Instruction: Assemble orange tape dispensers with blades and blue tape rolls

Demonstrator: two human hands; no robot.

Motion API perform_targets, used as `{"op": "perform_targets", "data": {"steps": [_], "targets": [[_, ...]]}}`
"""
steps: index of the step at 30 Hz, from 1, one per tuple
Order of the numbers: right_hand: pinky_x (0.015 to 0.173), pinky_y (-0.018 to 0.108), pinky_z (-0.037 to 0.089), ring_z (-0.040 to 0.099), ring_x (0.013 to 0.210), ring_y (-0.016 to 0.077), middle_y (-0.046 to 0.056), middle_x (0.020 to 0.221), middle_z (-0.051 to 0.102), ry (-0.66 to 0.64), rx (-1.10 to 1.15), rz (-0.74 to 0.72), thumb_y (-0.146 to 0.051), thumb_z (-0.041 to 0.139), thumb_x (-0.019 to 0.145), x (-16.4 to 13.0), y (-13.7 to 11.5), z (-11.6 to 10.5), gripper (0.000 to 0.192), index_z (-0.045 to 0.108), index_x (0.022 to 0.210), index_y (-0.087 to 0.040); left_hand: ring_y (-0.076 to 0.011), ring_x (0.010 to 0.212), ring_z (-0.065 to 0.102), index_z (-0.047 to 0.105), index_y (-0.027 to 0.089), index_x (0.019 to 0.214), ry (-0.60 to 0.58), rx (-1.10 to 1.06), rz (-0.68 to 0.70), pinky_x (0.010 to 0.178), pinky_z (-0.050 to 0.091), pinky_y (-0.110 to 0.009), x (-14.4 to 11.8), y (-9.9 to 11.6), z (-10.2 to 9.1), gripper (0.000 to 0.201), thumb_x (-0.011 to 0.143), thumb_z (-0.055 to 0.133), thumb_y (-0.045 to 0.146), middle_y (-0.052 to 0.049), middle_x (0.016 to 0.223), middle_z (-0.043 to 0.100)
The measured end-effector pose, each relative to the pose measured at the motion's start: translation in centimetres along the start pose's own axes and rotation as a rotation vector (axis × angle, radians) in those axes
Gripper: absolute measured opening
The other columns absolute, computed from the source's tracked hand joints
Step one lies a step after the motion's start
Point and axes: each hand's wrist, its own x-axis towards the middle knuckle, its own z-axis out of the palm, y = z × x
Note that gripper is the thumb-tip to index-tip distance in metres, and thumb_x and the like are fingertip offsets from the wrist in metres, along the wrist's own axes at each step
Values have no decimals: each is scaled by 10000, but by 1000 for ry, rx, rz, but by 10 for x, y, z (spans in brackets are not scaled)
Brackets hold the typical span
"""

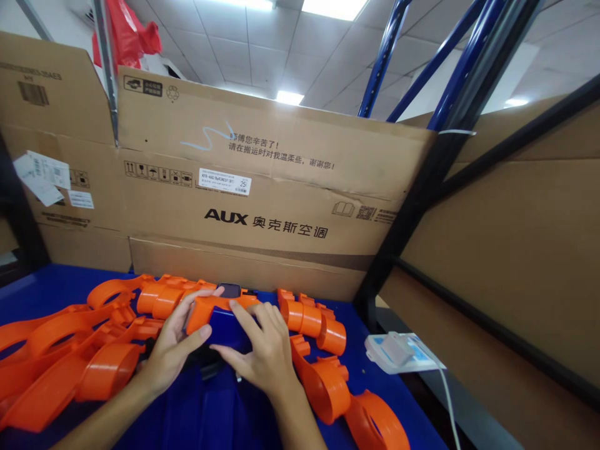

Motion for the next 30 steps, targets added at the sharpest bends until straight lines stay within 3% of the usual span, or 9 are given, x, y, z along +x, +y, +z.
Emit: {"op": "perform_targets", "data": {"steps": [4,9,17,21,26,30], "targets": [[806,474,521,627,921,297,126,1050,660,23,-47,-73,-438,795,793,-2,1,3,736,493,1436,-248,-309,1229,574,610,264,1175,33,148,27,1061,409,-419,0,0,-2,425,789,785,287,-75,1275,655],[796,465,528,626,924,289,129,1057,656,48,-55,-109,-417,803,794,-2,2,3,731,499,1428,-219,-288,1167,582,583,256,1162,60,262,79,1018,418,-407,0,-4,-6,411,801,767,325,-54,1181,650],[809,472,526,631,943,298,138,1066,661,40,-53,-116,-433,812,780,-1,2,5,760,497,1432,-202,-257,1022,616,586,262,1122,94,235,51,904,467,-363,0,-6,-6,383,795,766,345,-39,1097,649],[830,479,524,634,971,306,140,1092,666,37,-39,-116,-442,808,778,-2,2,7,792,472,1459,-218,-269,1065,613,599,267,1120,108,224,57,961,454,-389,-1,-7,-7,386,786,781,333,-46,1116,654],[864,469,524,640,962,304,140,1112,677,73,86,-4,-478,801,765,-1,-2,3,839,458,1480,-205,-331,1209,581,626,262,1243,42,-11,-6,1031,444,-433,-1,-8,-10,468,812,747,399,-98,1280,654],[935,441,497,643,1028,299,134,1135,694,21,440,195,-583,578,905,1,-7,-4,598,596,1357,-192,-345,1307,515,614,237,1339,-6,-220,-14,1069,431,-425,-2,-9,-14,538,872,633,503,-114,1363,625]]}}
